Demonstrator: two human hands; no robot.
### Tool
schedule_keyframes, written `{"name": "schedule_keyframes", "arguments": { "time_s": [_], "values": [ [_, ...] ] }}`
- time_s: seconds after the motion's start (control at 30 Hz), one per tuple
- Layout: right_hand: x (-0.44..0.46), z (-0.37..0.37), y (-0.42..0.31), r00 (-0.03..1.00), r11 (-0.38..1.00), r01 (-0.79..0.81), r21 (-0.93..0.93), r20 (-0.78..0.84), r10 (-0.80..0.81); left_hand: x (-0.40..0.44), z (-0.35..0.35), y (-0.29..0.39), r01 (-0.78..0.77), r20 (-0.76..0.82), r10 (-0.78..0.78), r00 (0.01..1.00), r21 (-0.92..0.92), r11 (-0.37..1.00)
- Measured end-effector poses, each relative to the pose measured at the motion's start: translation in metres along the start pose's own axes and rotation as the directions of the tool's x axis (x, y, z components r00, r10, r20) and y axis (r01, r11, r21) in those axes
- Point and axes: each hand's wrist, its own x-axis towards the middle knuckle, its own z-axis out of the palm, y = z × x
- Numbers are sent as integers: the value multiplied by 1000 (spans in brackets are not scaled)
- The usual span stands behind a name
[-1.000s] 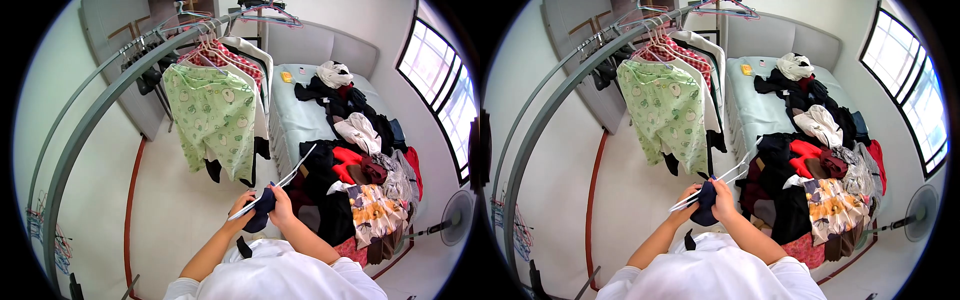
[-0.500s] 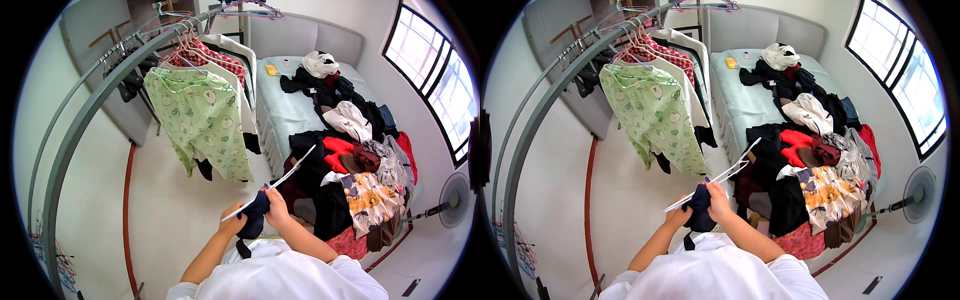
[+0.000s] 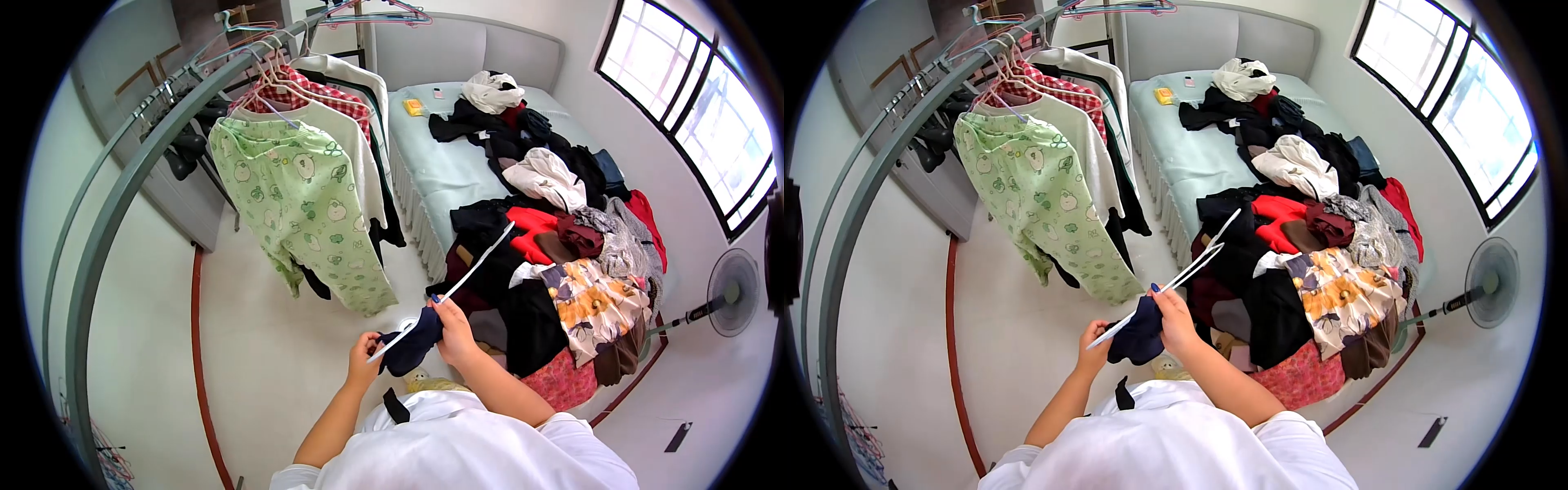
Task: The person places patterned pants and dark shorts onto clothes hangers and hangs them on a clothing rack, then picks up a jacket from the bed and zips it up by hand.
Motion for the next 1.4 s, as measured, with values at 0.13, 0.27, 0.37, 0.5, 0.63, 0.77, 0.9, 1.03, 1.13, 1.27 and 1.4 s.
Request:
{"name": "schedule_keyframes", "arguments": {
  "time_s": [0.13,0.27,0.37,0.5,0.63,0.77,0.9,1.03,1.13,1.27,1.4],
  "values": [
    [2,-9,0,999,995,38,-95,20,-37,0,0,9,-37,-38,33,999,-137,990],
    [-2,-8,0,998,994,54,-96,-36,-58,-4,-5,19,-9,-15,6,1000,-161,987],
    [1,-9,-1,996,996,52,-70,-68,-57,-8,-15,16,47,112,-32,993,-135,990],
    [4,-5,-6,993,1000,-6,25,-121,9,-14,-21,24,224,380,-133,916,-207,952],
    [5,-4,-7,994,990,-106,93,3,106,-19,-24,42,248,549,-277,789,127,960],
    [2,-4,-5,982,969,-166,184,122,145,-28,-21,-8,39,469,-54,881,42,998],
    [3,-3,-6,985,963,-158,218,99,140,-28,-32,3,-123,390,-6,921,305,944],
    [4,1,-18,996,975,-89,205,49,80,-30,-47,4,-9,321,-133,938,404,915],
    [7,-5,-28,995,971,-67,229,84,49,-34,-60,-2,35,283,-196,939,488,872],
    [9,-6,-43,998,977,-15,213,62,1,-40,-84,-15,-150,280,-75,957,699,699],
    [14,-14,-47,996,996,-1,93,91,-7,-38,-96,1,-107,166,-65,984,842,529]
  ]
}}
